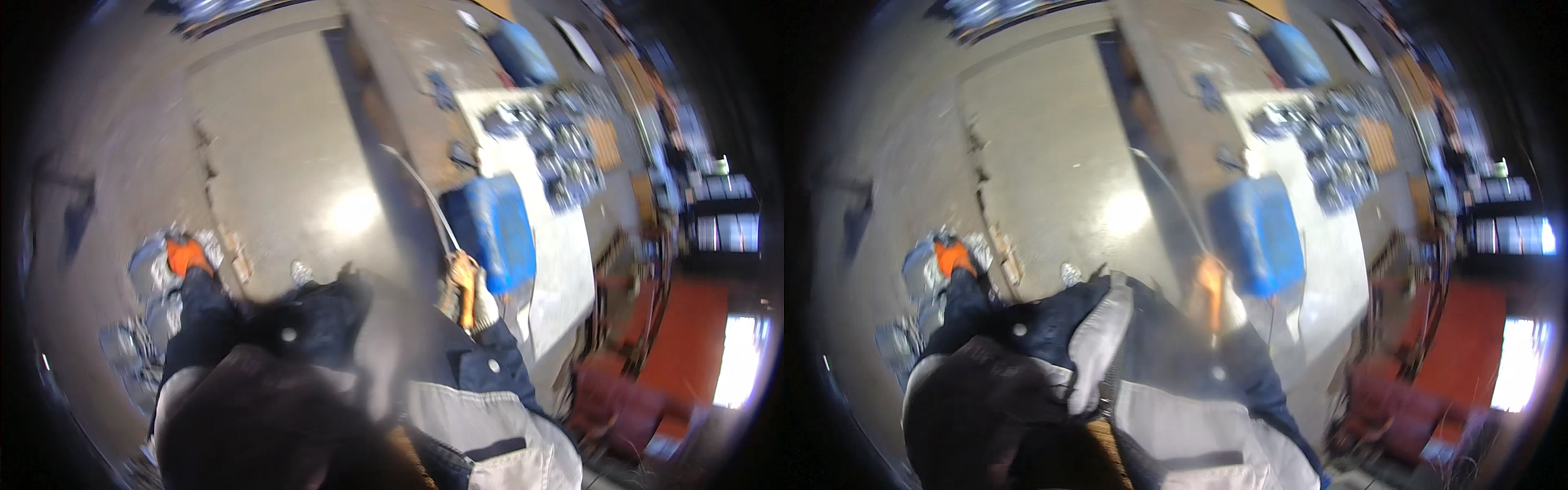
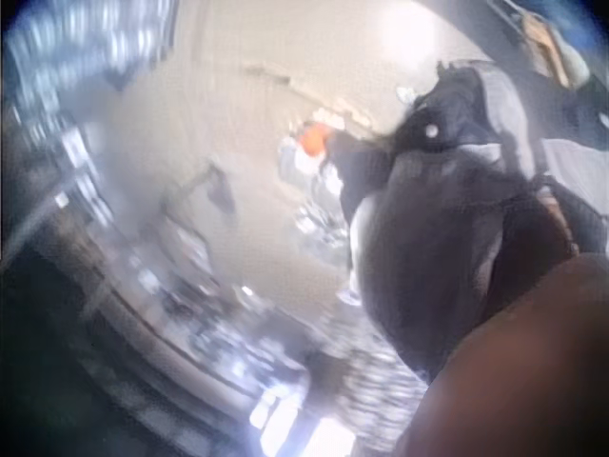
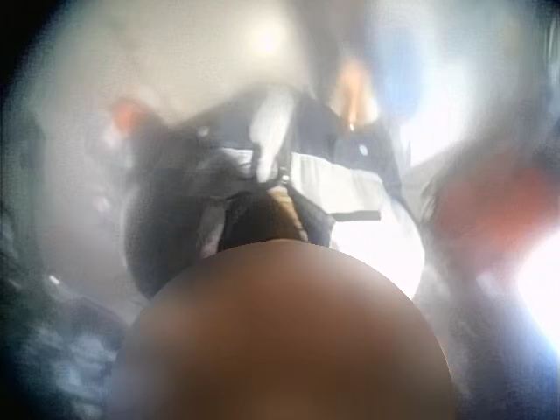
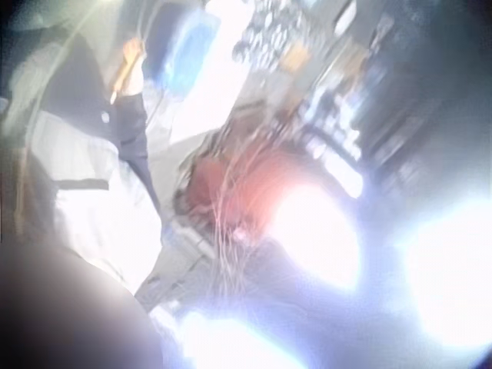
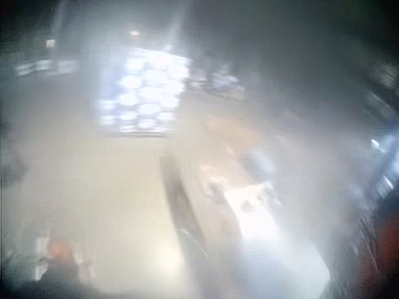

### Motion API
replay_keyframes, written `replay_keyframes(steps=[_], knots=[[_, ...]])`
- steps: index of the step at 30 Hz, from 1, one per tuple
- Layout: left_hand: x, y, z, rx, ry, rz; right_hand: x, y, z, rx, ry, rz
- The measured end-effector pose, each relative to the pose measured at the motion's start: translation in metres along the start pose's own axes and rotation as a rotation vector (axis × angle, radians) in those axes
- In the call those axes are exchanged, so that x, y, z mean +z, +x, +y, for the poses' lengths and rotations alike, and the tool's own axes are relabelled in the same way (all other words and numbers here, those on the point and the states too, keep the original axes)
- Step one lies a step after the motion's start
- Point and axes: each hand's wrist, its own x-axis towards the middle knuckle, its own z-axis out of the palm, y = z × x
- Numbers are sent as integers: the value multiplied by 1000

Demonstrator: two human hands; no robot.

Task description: The person repeatedly picks up metal engine blocks, sprays them with a handheld spray gun, and places them back on the work surface. The person handles each part one at a time, rotating them to spray different sides before setting them down.

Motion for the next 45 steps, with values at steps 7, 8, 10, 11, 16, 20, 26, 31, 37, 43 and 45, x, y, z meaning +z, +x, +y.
replay_keyframes(steps=[7,8,10,11,16,20,26,31,37,43,45], knots=[[73,-98,87,816,433,-290,-87,-4,12,-186,601,-219],[84,-109,106,821,342,-390,-99,-7,14,-203,663,-276],[87,-126,148,746,57,-589,-119,-22,21,-251,638,-306],[84,-140,175,655,-69,-709,-129,-31,22,-289,730,-287],[42,-218,334,16,-494,-1137,-174,-62,27,-425,629,51],[31,-271,461,286,-477,-1346,-220,-68,70,-309,931,-5],[69,-375,684,945,-549,-1338,-284,-64,141,-371,802,580],[74,-525,875,978,-790,-1655,-272,-82,147,-546,1109,609],[109,-668,1055,1505,-536,-1270,-203,-78,95,-459,1324,916],[150,-770,1165,1961,-174,-659,-157,-63,13,-401,1525,1032],[168,-794,1184,2024,-218,-554,-150,-62,5,-366,1536,1090]])
